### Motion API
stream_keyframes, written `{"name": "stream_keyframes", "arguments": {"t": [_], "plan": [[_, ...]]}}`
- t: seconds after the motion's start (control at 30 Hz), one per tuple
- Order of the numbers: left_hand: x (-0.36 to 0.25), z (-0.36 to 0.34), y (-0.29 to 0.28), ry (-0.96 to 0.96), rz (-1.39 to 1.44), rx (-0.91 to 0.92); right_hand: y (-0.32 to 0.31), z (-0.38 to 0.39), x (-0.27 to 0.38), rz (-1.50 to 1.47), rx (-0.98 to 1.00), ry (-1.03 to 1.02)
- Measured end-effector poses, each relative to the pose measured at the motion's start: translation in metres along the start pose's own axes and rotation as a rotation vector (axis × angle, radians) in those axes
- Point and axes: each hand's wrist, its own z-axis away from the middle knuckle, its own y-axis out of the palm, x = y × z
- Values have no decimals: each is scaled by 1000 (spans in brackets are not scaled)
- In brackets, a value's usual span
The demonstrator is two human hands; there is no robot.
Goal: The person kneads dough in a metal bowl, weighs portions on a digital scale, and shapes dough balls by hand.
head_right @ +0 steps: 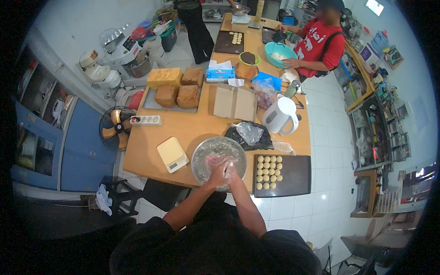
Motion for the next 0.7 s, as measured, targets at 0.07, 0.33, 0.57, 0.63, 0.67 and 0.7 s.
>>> {"name": "stream_keyframes", "arguments": {"t": [0.07, 0.33, 0.57, 0.63, 0.67, 0.7], "plan": [[7, -2, -4, 242, -17, 42, 1, 1, 0, 31, -34, 8], [-3, 0, -10, 85, 24, -10, -9, -10, 14, -160, 264, -40], [-9, 13, -10, -129, 126, 23, -12, -2, 26, -382, 138, -51], [-12, 20, -2, -29, 103, -21, -15, 0, 26, -406, 88, -25], [-12, 23, 3, -85, 157, -68, -16, 0, 26, -399, 112, -19], [-13, 25, 9, -156, 162, -111, -19, 0, 24, -391, 136, -12]]}}
